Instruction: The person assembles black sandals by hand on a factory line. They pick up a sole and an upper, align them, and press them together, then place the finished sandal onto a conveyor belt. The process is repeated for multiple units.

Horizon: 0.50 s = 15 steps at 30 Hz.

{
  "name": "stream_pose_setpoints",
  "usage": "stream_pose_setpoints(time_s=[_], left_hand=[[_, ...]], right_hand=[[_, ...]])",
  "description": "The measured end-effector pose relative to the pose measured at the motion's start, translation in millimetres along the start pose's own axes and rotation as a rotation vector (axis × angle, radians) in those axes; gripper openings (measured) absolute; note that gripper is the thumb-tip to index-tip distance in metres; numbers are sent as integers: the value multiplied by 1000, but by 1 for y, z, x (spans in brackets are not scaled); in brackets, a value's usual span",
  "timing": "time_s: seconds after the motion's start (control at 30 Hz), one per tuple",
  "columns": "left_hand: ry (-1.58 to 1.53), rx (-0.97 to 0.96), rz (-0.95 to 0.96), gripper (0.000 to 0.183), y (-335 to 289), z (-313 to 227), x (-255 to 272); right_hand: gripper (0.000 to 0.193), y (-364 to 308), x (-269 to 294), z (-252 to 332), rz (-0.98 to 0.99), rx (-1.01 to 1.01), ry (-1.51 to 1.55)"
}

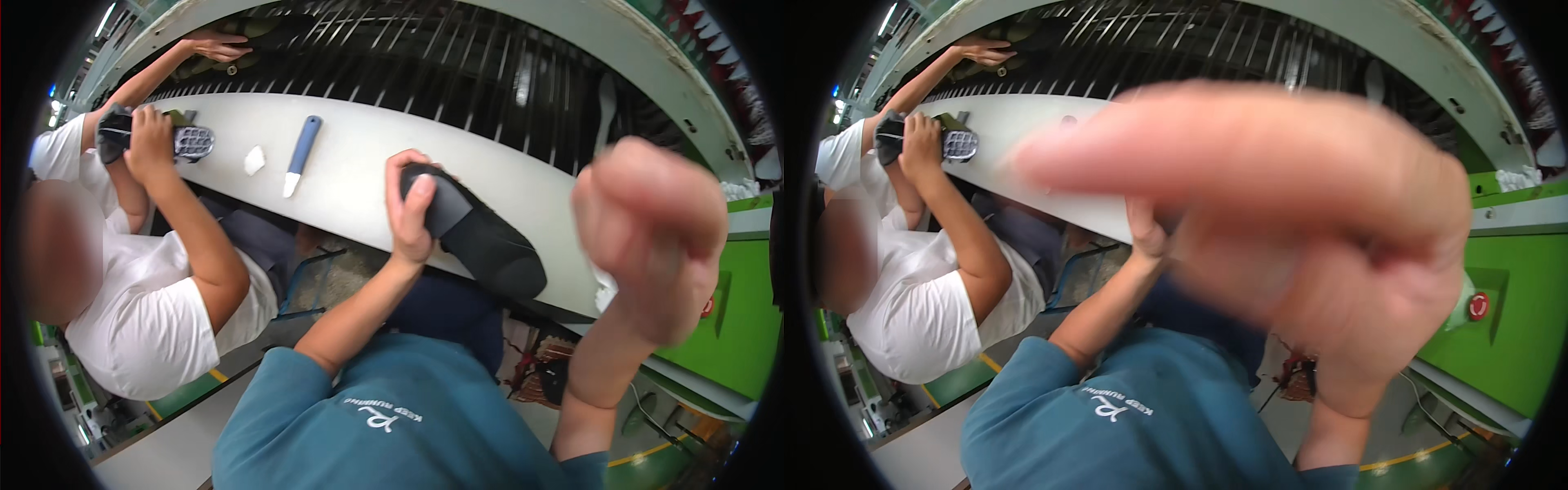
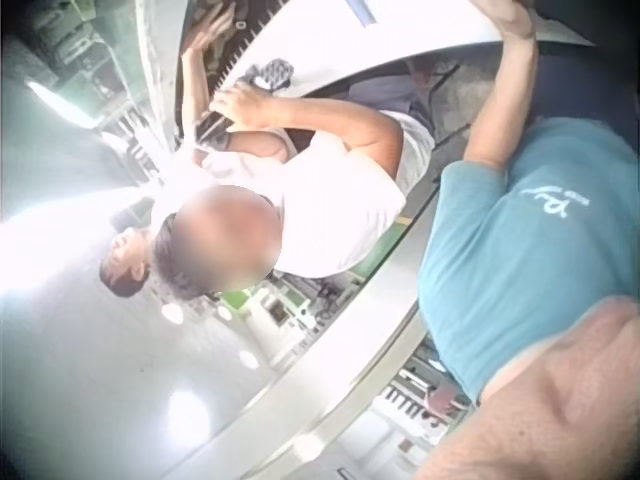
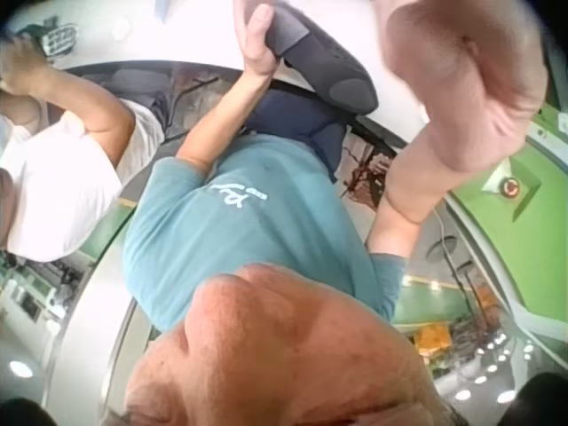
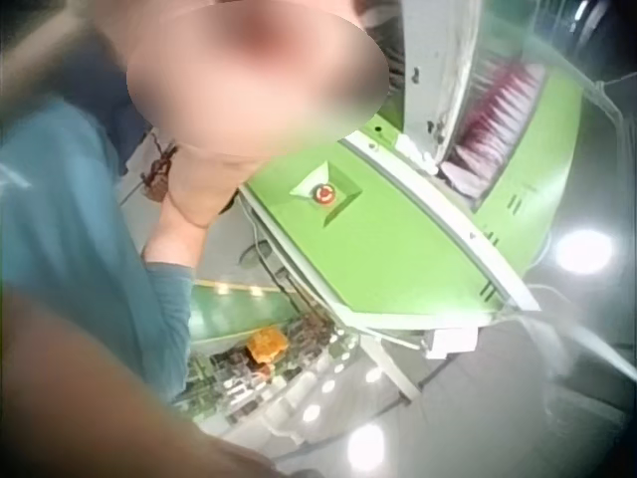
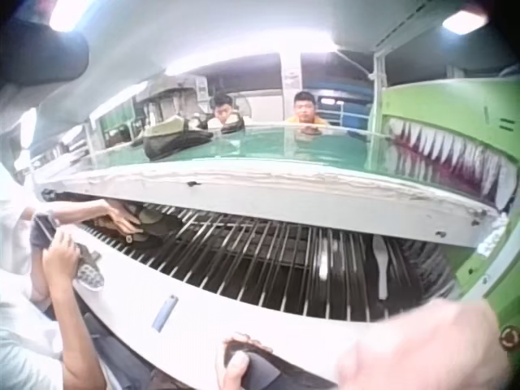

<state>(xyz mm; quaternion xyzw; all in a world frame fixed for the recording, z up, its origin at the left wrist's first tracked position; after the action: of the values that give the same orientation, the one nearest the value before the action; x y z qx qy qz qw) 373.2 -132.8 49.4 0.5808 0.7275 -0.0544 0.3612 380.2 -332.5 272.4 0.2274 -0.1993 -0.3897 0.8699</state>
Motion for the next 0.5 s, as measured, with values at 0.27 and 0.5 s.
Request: stream_pose_setpoints(time_s=[0.27,0.5], left_hand=[[55,-22,25,54,0,-1,6],[39,-115,83,53,4,3,32]], right_hand=[[36,8,-2,2,-25,31,101],[32,14,-18,-3,-51,13,53]])
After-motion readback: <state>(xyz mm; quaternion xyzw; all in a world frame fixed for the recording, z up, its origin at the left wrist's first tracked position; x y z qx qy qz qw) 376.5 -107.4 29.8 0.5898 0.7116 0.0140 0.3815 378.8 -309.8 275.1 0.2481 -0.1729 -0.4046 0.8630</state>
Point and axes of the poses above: each hand's wrist, its own y-axis towards the middle knuckle, its own x-axis out of the back of the hand, z = x × y, the point moved 2 cm from there along y, towards the middle knuckle, and after that the axes turned 8 degrees about -x, right-handed, at the moved point
